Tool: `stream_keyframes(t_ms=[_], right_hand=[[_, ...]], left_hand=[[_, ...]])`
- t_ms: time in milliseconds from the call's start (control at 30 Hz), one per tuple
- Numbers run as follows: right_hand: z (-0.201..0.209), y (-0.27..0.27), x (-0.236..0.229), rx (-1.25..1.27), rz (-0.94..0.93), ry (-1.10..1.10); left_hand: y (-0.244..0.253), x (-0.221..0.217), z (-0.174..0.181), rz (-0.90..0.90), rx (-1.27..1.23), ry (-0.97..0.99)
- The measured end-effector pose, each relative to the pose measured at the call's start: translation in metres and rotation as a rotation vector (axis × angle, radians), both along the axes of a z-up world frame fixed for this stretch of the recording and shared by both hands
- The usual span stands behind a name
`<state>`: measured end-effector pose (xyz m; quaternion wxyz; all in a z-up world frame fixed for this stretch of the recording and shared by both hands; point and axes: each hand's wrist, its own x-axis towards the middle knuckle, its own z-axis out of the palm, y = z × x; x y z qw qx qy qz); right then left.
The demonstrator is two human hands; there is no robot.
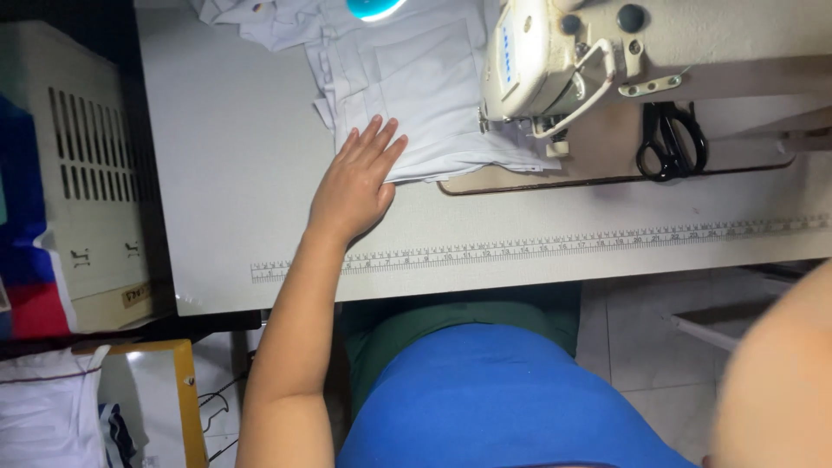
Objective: Trimming excess threads from a stack of white fabric pieces using scissors at a sewing workstation
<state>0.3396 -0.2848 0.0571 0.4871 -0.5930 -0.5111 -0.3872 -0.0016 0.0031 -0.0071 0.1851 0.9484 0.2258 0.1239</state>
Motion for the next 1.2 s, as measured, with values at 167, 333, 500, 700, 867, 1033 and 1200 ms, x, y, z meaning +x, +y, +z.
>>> stream_keyframes(t_ms=[167,333,500,700,867,1033,1200], right_hand=[[-0.016,0.009,-0.027,-0.003,-0.024,0.027],[-0.046,0.04,-0.073,-0.379,0.244,0.149],[-0.048,0.09,-0.109,-0.506,0.272,0.008],[-0.07,0.111,-0.112,-0.604,0.127,-0.059],[-0.09,0.111,-0.107,-0.624,0.075,-0.017],[-0.096,0.11,-0.106,-0.631,0.074,0.016],[-0.095,0.109,-0.106,-0.654,0.05,0.016]], left_hand=[[-0.001,-0.002,0.004,0.005,-0.017,0.021],[-0.002,0.0,0.0,-0.015,0.026,0.003],[-0.005,0.0,0.003,-0.007,0.033,-0.011],[-0.003,-0.003,0.002,-0.011,0.046,0.006],[-0.005,-0.001,0.008,0.002,0.001,0.053],[-0.005,-0.001,0.016,0.0,-0.034,0.096],[-0.005,-0.001,0.018,0.012,-0.044,0.109]])
